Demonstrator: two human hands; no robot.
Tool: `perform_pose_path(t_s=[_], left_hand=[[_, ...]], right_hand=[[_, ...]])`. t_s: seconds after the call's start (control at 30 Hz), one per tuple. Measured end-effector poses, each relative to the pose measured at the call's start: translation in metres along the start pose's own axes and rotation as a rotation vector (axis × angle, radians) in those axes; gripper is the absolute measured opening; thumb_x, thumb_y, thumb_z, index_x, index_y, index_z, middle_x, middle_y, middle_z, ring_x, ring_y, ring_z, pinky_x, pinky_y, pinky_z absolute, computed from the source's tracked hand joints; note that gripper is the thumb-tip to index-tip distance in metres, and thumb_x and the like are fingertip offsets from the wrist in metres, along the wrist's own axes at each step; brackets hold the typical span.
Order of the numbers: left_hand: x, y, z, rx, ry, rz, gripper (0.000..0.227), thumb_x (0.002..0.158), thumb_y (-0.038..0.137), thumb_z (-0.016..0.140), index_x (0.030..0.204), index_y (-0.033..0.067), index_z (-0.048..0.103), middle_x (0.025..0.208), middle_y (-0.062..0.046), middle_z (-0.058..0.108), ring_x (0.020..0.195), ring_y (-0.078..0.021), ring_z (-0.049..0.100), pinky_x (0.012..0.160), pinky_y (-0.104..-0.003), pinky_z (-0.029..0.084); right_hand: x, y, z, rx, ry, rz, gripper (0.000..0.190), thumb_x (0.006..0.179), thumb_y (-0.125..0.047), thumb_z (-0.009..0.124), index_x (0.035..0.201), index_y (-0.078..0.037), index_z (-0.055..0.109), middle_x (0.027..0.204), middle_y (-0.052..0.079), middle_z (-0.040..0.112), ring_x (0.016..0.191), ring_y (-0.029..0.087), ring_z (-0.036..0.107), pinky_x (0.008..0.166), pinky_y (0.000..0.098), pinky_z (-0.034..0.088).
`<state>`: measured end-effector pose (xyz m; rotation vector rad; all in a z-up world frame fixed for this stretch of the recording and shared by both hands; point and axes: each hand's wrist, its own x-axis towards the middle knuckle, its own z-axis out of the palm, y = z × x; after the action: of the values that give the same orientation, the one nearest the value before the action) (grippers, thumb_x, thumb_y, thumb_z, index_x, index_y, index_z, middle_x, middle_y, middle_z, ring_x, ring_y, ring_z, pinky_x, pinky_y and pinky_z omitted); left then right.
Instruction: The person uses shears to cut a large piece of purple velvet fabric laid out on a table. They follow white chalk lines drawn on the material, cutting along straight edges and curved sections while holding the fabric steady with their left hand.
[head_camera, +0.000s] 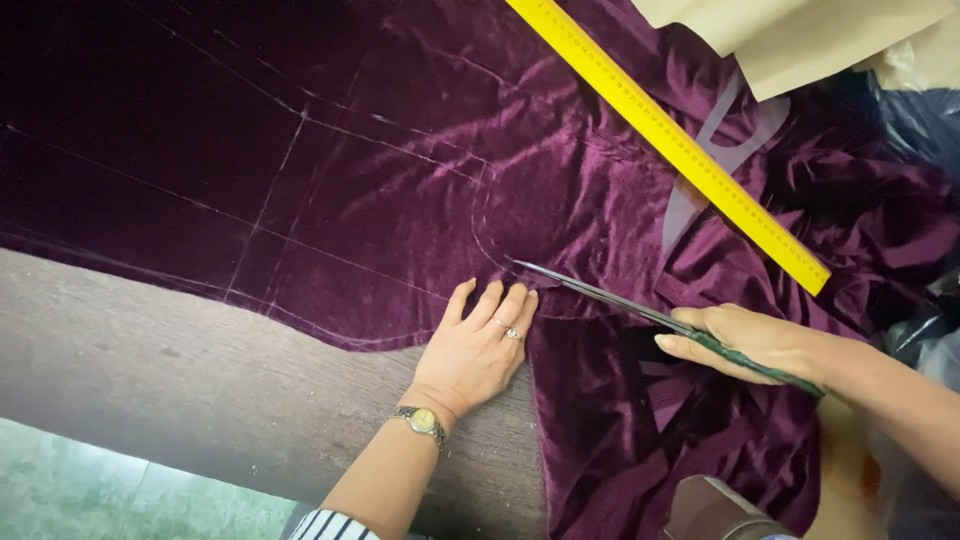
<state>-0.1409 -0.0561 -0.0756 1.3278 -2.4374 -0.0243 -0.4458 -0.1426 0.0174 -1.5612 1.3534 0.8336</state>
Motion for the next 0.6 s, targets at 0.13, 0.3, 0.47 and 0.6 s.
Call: perform_pose_path(t_s=[0.13,0.3,0.47,0.6], left_hand=[[0.000,0.000,0.000,0.011,0.002,-0.001,0.048,0.093,0.032,0.048,0.133,0.0070,0.055,0.128,-0.007,0.053,0.113,-0.0259,0.052,0.100,-0.048,0.040],[-0.001,0.000,-0.001,-0.008,0.010,-0.012,0.047,0.093,0.031,0.048,0.133,0.0071,0.054,0.127,-0.007,0.054,0.114,-0.0254,0.052,0.101,-0.048,0.039],[0.000,0.000,-0.002,-0.012,0.009,-0.007,0.047,0.093,0.030,0.047,0.134,0.0065,0.054,0.128,-0.008,0.054,0.114,-0.0256,0.053,0.101,-0.048,0.039],[-0.001,0.001,0.000,-0.017,0.020,-0.013,0.047,0.092,0.030,0.049,0.133,0.0067,0.054,0.125,-0.008,0.053,0.113,-0.0251,0.052,0.102,-0.049,0.037]], right_hand=[[0.008,0.011,0.011,0.109,0.020,-0.010,0.037,0.098,-0.040,0.058,0.074,-0.015,0.044,0.079,-0.007,0.035,0.071,0.010,0.033,0.066,0.0267,0.036],[-0.001,0.002,0.009,0.040,0.008,-0.028,0.040,0.098,-0.046,0.051,0.075,-0.014,0.044,0.079,-0.007,0.039,0.072,0.009,0.038,0.068,0.0262,0.040],[0.003,0.009,0.017,0.072,0.010,-0.098,0.040,0.098,-0.046,0.050,0.074,-0.015,0.041,0.076,-0.007,0.040,0.068,0.009,0.038,0.063,0.0275,0.039],[-0.004,0.003,0.024,0.108,0.057,-0.155,0.040,0.100,-0.041,0.054,0.071,-0.017,0.039,0.075,-0.009,0.036,0.066,0.008,0.033,0.060,0.0284,0.035]])
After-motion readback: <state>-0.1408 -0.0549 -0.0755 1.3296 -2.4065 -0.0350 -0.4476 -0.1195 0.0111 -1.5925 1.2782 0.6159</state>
